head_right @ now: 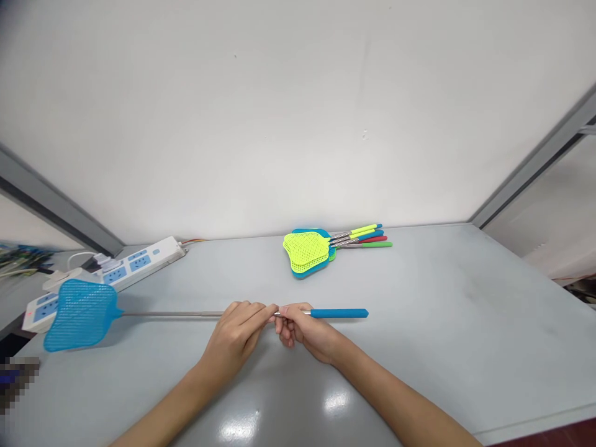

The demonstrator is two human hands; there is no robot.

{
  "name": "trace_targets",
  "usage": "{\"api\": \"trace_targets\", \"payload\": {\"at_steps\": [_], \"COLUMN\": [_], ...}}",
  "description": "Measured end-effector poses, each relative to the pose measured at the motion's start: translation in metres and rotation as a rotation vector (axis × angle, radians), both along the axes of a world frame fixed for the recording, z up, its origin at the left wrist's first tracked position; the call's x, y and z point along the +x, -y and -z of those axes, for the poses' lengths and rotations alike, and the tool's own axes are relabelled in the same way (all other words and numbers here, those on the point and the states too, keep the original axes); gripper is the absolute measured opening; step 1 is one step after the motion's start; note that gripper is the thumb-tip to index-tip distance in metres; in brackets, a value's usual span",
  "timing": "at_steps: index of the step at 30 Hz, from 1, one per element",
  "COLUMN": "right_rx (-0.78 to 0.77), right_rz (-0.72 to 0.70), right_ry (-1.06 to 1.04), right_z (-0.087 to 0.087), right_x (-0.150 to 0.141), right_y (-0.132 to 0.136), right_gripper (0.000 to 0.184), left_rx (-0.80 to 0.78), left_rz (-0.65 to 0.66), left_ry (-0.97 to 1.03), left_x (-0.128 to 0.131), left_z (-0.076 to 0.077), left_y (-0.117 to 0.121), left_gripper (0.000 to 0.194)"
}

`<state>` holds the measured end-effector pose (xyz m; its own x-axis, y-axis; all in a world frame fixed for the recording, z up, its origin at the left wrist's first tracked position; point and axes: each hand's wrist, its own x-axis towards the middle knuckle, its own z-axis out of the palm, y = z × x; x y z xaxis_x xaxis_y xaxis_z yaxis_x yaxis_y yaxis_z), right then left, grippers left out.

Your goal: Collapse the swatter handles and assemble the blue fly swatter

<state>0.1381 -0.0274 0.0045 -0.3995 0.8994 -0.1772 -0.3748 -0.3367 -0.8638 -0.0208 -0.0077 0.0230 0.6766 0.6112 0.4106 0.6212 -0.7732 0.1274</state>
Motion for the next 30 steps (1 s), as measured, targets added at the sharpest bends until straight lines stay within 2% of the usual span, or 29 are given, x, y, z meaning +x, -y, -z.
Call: {"api": "trace_targets", "payload": {"at_steps": [4, 8, 15, 30], "right_rx": [0.011, -0.04, -0.043, 0.004], "right_rz": [0.025, 0.065, 0.081, 0.116], "right_ry": [0.026, -0.035, -0.133, -0.095], "right_z": [-0.002, -0.001, -0.002, -0.008], "right_x": [-0.004, -0.006, -0.008, -0.006], "right_y": [0.001, 0.003, 0.005, 0.007], "right_gripper": [0.033, 0.035, 0.033, 0.032], "left_rx": [-0.005, -0.004, 0.099, 0.067], "left_rz": [0.012, 0.022, 0.04, 0.049], "left_ry": [-0.025, -0.07, -0.074, -0.048], "left_x": [0.0, -0.001, 0.0, 0.0], "left_z": [0.0, 0.0, -0.002, -0.01], "left_y": [0.0, -0.001, -0.005, -0.005], "left_gripper": [0.026, 0.025, 0.023, 0.022]}}
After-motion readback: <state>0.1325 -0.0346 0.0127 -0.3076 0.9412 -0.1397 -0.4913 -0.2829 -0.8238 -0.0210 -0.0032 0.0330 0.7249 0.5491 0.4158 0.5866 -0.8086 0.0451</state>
